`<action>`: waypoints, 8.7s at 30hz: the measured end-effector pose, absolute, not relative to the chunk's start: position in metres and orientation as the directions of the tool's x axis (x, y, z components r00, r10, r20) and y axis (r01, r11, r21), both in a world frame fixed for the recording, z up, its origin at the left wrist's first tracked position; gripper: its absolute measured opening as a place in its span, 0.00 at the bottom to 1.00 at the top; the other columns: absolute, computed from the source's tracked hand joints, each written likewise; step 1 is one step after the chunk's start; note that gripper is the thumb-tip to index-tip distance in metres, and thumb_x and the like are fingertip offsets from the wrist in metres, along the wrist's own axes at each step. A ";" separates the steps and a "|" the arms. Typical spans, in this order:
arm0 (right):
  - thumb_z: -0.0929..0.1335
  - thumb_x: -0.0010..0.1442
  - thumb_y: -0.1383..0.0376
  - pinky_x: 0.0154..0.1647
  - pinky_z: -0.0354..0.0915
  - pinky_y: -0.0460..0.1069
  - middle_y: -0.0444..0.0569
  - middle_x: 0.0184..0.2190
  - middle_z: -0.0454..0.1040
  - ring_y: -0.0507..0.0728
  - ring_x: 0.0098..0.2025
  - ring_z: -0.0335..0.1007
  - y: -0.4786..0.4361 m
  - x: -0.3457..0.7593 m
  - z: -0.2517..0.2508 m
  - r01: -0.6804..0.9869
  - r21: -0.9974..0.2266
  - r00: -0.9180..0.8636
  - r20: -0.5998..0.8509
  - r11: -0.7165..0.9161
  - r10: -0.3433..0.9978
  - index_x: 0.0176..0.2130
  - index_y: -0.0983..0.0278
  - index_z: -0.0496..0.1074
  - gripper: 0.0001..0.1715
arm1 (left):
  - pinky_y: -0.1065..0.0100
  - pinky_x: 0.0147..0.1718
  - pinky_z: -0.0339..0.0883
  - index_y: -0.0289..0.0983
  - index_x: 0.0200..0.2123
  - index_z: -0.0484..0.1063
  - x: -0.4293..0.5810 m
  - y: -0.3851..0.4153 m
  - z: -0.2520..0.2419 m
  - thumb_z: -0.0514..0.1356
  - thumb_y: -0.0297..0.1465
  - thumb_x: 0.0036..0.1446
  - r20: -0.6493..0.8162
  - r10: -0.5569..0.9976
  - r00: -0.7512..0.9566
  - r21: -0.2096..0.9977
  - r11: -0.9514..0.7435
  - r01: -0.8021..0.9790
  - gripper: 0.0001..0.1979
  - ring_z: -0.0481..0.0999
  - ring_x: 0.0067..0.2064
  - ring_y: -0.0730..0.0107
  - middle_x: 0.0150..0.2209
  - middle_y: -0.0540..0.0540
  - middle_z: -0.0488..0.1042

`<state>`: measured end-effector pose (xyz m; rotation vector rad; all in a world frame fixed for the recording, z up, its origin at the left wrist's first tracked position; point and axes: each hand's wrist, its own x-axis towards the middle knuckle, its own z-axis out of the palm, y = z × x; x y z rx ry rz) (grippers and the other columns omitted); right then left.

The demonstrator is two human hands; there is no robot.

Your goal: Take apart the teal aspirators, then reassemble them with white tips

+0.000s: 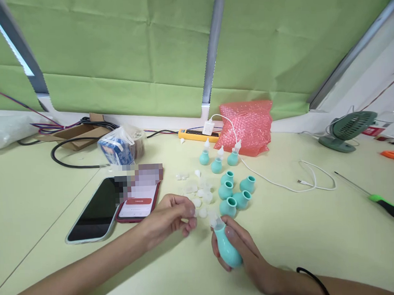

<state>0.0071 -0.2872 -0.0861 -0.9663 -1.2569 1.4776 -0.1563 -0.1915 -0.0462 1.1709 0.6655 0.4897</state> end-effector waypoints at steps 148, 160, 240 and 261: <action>0.60 0.52 0.71 0.31 0.64 0.47 0.51 0.29 0.68 0.53 0.30 0.64 -0.283 0.025 -0.060 0.501 -0.218 -0.718 0.435 0.837 0.543 0.44 0.63 0.64 0.17 | 0.75 0.20 0.48 0.34 0.21 0.60 -0.143 -0.209 -0.076 0.49 0.39 0.54 0.112 0.845 0.522 0.945 -0.253 0.206 0.16 0.53 0.20 0.78 0.17 0.55 0.51; 0.62 0.48 0.69 0.49 0.56 0.60 0.61 0.49 0.60 0.64 0.54 0.51 -0.282 0.026 -0.073 0.600 -0.320 -0.622 0.390 0.733 0.679 0.48 0.67 0.60 0.26 | 0.75 0.20 0.52 0.37 0.36 0.59 -0.150 -0.195 -0.087 0.46 0.27 0.53 0.382 0.711 0.590 0.528 -0.692 0.492 0.06 0.60 0.20 0.76 0.21 0.54 0.60; 0.58 0.51 0.74 0.29 0.62 0.49 0.51 0.33 0.63 0.53 0.30 0.62 -0.277 0.017 -0.099 0.645 -0.515 -0.280 0.528 0.564 0.802 0.34 0.62 0.51 0.11 | 0.81 0.16 0.57 0.32 0.24 0.66 -0.141 -0.226 -0.086 0.54 0.23 0.47 0.464 0.702 0.541 0.771 -0.621 0.145 0.03 0.59 0.15 0.83 0.13 0.55 0.61; 0.59 0.49 0.73 0.31 0.63 0.48 0.52 0.34 0.65 0.54 0.31 0.65 -0.282 0.023 -0.094 0.547 -0.466 -0.384 0.598 0.695 0.704 0.35 0.61 0.51 0.12 | 0.70 0.26 0.63 0.33 0.26 0.69 -0.154 -0.167 -0.067 0.51 0.24 0.53 0.670 0.479 0.567 0.225 -0.859 0.460 0.08 0.66 0.31 0.67 0.22 0.47 0.71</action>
